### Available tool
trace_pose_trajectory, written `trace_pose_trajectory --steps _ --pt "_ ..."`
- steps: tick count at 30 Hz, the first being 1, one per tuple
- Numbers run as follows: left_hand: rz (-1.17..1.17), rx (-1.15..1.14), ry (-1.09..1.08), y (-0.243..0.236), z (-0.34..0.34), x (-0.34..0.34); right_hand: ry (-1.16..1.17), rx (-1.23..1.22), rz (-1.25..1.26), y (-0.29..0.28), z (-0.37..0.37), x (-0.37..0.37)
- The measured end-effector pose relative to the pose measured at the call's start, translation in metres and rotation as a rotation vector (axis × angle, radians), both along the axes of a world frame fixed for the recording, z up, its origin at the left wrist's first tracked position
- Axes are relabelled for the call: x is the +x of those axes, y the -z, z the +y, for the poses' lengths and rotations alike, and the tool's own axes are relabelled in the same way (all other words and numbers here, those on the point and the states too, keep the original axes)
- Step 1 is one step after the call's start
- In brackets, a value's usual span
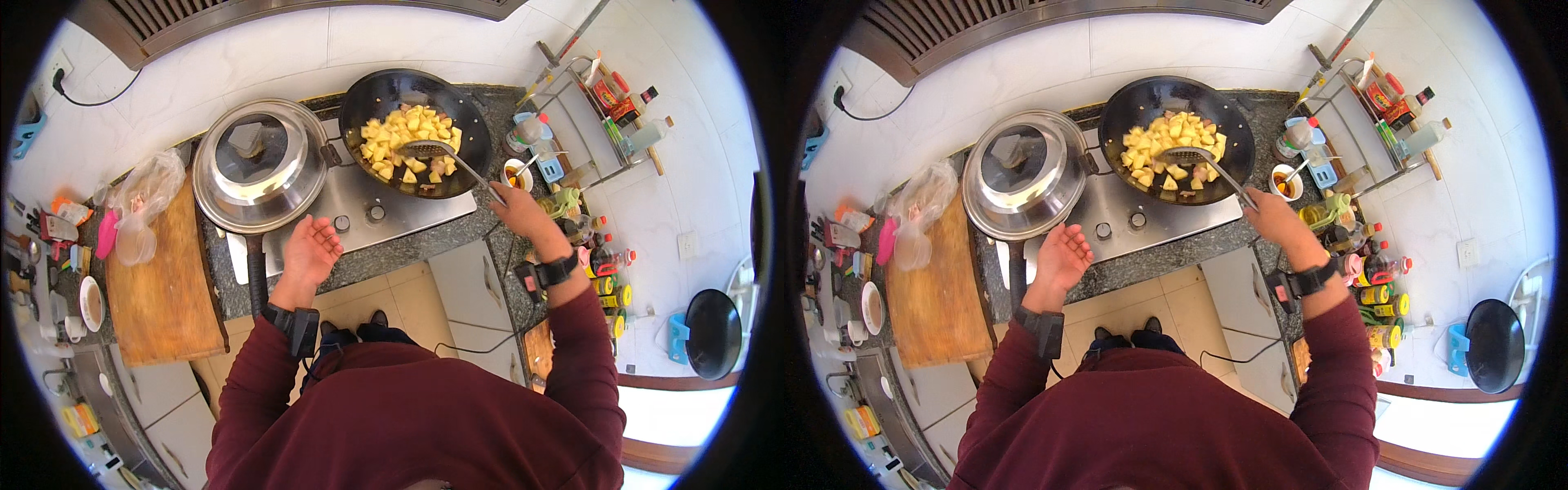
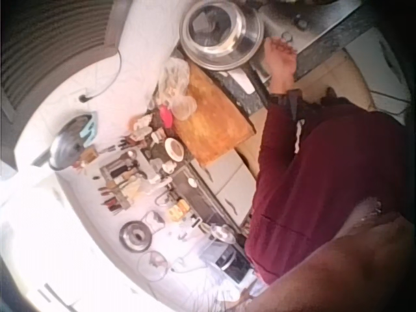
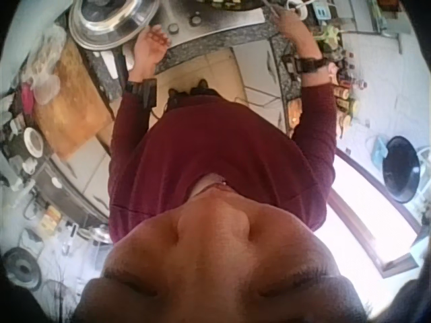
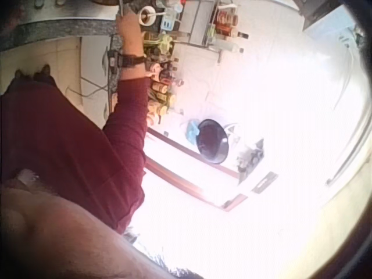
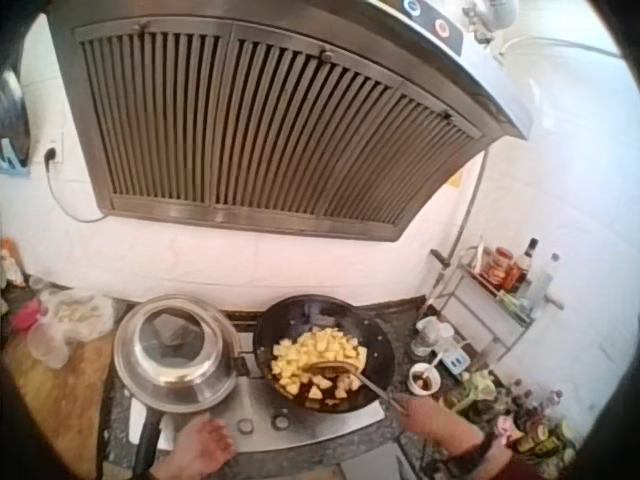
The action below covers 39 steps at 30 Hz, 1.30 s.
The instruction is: The person adds diced potatoes to a wok containing meat and stirs the mixture with a slotted spoon. They then pour a liquid seasoning from a bottle into the wok and continue stirring the contents.
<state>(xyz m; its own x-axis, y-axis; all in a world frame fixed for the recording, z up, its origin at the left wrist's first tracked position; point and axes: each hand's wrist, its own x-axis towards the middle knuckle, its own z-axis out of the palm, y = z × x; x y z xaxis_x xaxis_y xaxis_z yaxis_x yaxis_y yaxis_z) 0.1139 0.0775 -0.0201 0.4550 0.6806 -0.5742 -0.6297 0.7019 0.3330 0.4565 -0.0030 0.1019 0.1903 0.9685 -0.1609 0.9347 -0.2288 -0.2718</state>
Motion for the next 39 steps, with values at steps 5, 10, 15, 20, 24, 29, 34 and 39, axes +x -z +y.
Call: trace_pose_trajectory --steps 5,10,15,20,24,29,34,39 --pt "0.038 0.014 0.023 0.001 0.000 0.001 0.246 0.235 0.379 0.041 -0.017 0.017" --pt "0.064 -0.011 -0.001 0.006 -0.004 -0.011 0.627 0.302 0.658 0.064 -0.010 0.018" --pt "0.087 -0.007 -0.019 0.005 -0.006 -0.015 0.847 0.169 1.245 0.091 0.062 -0.007" --pt "0.079 0.002 0.000 0.003 -0.005 -0.021 0.638 0.046 1.247 0.070 0.051 -0.018" --pt "0.078 -0.005 -0.013 0.003 -0.003 -0.021 0.516 0.121 1.024 0.050 0.027 -0.003" --pt "0.098 0.004 0.007 0.002 -0.001 -0.016 0.547 0.131 0.953 0.055 0.083 0.014" --pt "0.091 0.006 0.012 0.003 -0.003 -0.017 0.227 -0.088 0.641 0.047 0.096 0.006" --pt "0.049 0.024 0.037 0.006 -0.002 -0.014 -0.212 0.088 0.071 -0.019 0.047 0.007"
